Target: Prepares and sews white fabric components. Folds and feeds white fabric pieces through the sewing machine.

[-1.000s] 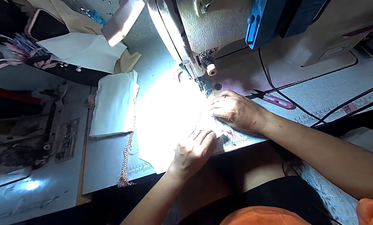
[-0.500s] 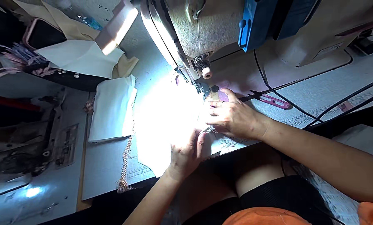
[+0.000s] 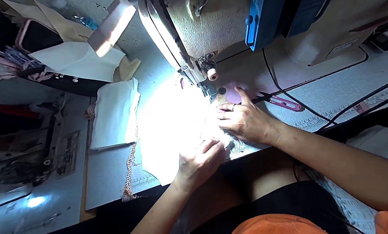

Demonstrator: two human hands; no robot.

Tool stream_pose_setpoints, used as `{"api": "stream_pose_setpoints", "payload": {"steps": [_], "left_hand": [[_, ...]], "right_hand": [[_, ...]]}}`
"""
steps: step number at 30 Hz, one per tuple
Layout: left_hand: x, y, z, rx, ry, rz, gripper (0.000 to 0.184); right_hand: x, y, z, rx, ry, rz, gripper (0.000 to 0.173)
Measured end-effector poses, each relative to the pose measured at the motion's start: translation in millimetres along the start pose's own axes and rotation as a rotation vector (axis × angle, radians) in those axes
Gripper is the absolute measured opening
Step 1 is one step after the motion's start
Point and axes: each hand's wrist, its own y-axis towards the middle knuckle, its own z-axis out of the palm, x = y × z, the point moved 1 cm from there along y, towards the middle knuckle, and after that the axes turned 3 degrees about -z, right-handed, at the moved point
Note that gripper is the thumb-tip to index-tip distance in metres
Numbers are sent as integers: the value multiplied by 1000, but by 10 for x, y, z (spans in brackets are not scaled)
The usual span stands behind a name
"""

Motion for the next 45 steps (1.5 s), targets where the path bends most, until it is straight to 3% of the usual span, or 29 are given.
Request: {"api": "stream_pose_setpoints", "payload": {"steps": [6,13,20,25,37,41,45], "left_hand": [[-4,7,-4,19,-1,20,24],[-8,9,-28,38,-2,35,24],[11,53,-166,119,46,113,25],[25,18,-135,129,38,144,21],[-62,-252,-375,188,32,27,28],[-254,-24,-410,292,61,-107,27],[-264,112,-188,276,-37,-184,38]], "right_hand": [[111,-142,-107,22,76,92,26],[478,-339,-100,-155,220,196,24],[648,-351,-8,-268,195,287,18],[696,-405,40,-213,75,290,22],[807,-433,59,-156,-16,226,24],[868,-449,72,-152,-60,251,25],[915,-420,82,-163,-92,270,21]]}}
